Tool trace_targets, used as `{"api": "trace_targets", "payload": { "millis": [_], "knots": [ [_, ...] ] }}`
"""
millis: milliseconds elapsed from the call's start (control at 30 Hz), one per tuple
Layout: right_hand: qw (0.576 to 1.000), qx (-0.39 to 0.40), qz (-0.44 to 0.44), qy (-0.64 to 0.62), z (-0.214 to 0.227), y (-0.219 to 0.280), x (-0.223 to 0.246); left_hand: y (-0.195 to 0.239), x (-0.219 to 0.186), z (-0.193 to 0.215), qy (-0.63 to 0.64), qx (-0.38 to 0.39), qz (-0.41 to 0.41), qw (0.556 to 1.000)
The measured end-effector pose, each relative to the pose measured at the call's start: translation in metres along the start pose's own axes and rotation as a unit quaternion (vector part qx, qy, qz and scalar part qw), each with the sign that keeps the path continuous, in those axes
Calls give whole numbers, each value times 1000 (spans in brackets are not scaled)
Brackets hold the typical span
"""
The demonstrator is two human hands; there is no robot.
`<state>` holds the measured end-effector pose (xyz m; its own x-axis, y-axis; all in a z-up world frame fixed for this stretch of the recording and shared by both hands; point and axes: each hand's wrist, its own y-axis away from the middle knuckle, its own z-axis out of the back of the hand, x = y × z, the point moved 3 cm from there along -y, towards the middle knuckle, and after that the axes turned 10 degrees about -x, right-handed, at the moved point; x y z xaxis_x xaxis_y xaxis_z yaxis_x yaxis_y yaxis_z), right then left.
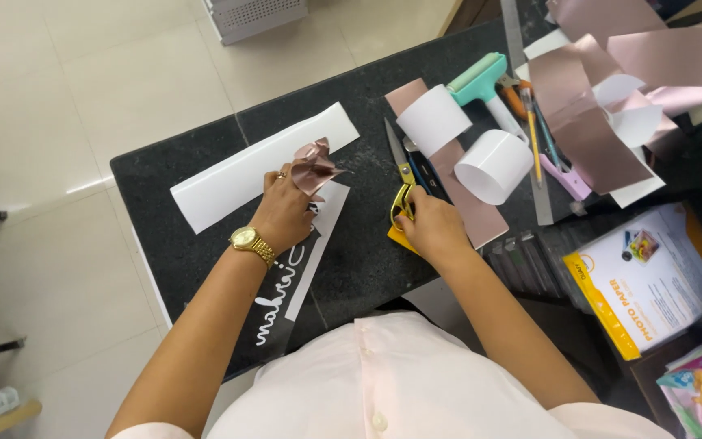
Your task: Removing excess vinyl from a cut decal using hands, scissors, and a pointed tool to reveal the design.
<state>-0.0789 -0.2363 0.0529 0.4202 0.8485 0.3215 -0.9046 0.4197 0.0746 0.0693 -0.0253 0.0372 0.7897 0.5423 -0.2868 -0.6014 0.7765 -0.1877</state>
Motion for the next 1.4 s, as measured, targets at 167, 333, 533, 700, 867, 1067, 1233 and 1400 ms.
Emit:
{"api": "trace_targets", "payload": {
  "millis": [167, 333, 533, 700, 867, 1067, 1233, 1400],
  "knots": [
    [997, 33, -47, -55, 0, -19, 7, -2, 0, 3, -25, 39, 2, 999],
    [968, 9, -116, -223, -5, -15, -4, -4, -11, 22, -27, 57, 9, 998],
    [943, -77, -48, -321, 33, 33, -12, -6, -12, 30, -20, 83, 20, 996],
    [956, -8, 21, -291, 27, 65, -6, -12, -27, 58, 2, 101, 21, 995],
    [961, 32, 61, -267, 19, 58, 14, -11, 0, 7, -41, 102, -10, 994],
    [964, 57, 57, -255, 4, 43, 14, -11, 2, 4, -49, 107, -15, 993],
    [960, 81, 61, -259, 2, 39, 17, -10, 2, 4, -45, 108, -10, 993],
    [961, 115, 65, -242, 8, 34, 19, -9, 2, 10, -45, 120, -12, 992]
  ]
}}
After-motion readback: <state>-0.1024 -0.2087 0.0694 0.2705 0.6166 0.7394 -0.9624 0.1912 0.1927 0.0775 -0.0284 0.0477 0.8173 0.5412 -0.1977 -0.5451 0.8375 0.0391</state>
